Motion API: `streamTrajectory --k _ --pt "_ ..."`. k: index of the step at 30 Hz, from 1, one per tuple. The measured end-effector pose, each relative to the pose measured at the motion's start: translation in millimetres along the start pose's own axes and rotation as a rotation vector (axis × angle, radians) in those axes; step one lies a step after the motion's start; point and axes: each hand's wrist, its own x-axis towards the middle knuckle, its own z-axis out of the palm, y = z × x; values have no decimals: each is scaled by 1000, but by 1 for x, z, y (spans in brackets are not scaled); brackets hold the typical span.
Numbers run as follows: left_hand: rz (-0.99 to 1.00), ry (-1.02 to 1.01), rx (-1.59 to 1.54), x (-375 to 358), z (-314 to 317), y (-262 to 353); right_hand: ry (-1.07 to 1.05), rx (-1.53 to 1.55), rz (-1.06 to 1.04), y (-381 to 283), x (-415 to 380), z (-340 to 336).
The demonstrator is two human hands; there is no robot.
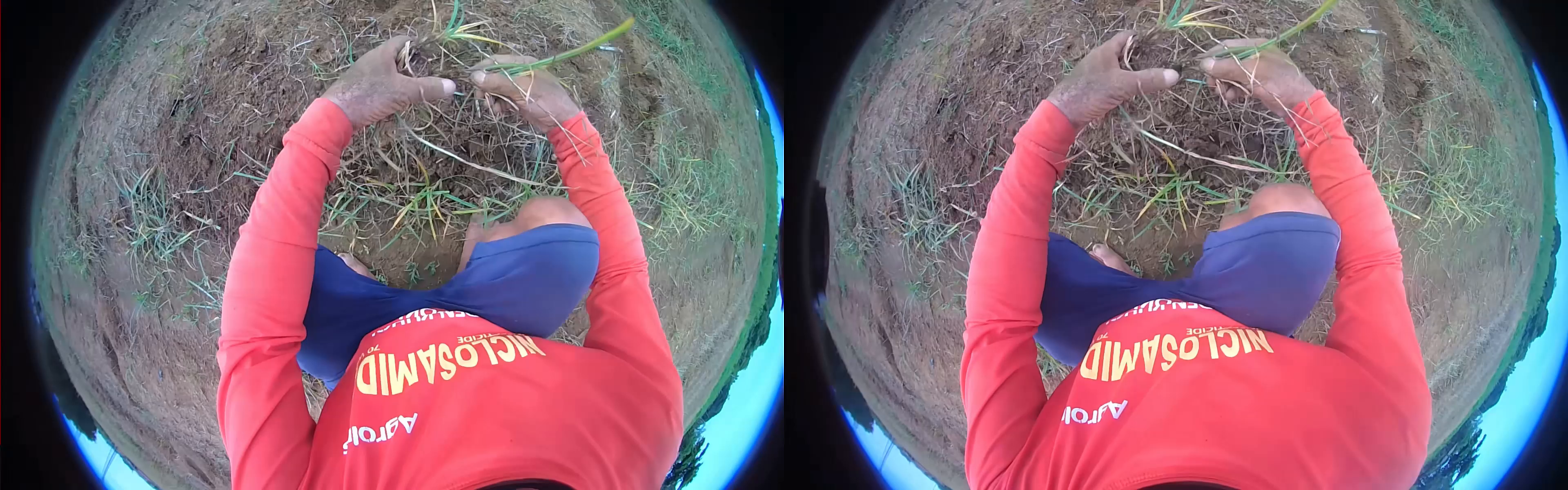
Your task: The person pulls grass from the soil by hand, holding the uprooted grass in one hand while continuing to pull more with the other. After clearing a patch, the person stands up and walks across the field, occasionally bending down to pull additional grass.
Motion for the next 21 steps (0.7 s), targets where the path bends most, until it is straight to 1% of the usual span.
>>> streamTrajectory --k 1,3,5,6,7,8,9,10,11,12,13,15,16,17,18,19,20,21 --pt "41 -20 24 -3 16 -9 -122 -51 -75 -8 7 13" --pt "67 -101 296 3 13 -8 -152 -40 -75 -8 9 29" --pt "69 -136 385 5 -14 -18 -49 118 26 11 14 40" --pt "70 -154 432 1 -34 -21 -32 -67 116 50 17 30" --pt "17 -209 522 -4 -56 -14 -70 -339 80 78 7 37" --pt "-38 -194 495 -11 -72 -12 -102 -611 36 105 -4 46" --pt "-87 -173 472 -16 -83 -7 -171 -658 -144 139 -16 61" --pt "-93 -104 441 -23 -88 4 -174 -754 -318 166 -29 79" --pt "-101 -38 406 -33 -89 16 -186 -769 -258 173 -43 97" --pt "-107 32 375 -39 -91 23 -221 -771 -268 191 -46 107" --pt "-162 26 331 -38 -94 18 -233 -802 -217 191 -49 116" --pt "-256 37 275 -34 -106 4 -202 -789 -244 184 -49 126" --pt "-146 129 384 -36 -106 1 -204 -850 -302 187 -46 127" --pt "-262 79 256 -31 -110 -13 -188 -857 -359 196 -44 129" --pt "-275 46 261 -35 -110 17 -165 -882 -395 196 -43 130" --pt "-227 91 336 -37 -110 23 -84 -900 -421 202 -41 133" --pt "-292 46 330 -34 -115 20 -57 -985 -383 204 -40 135" --pt "-164 58 352 -31 -112 -9 -25 -1019 -359 197 -41 137"
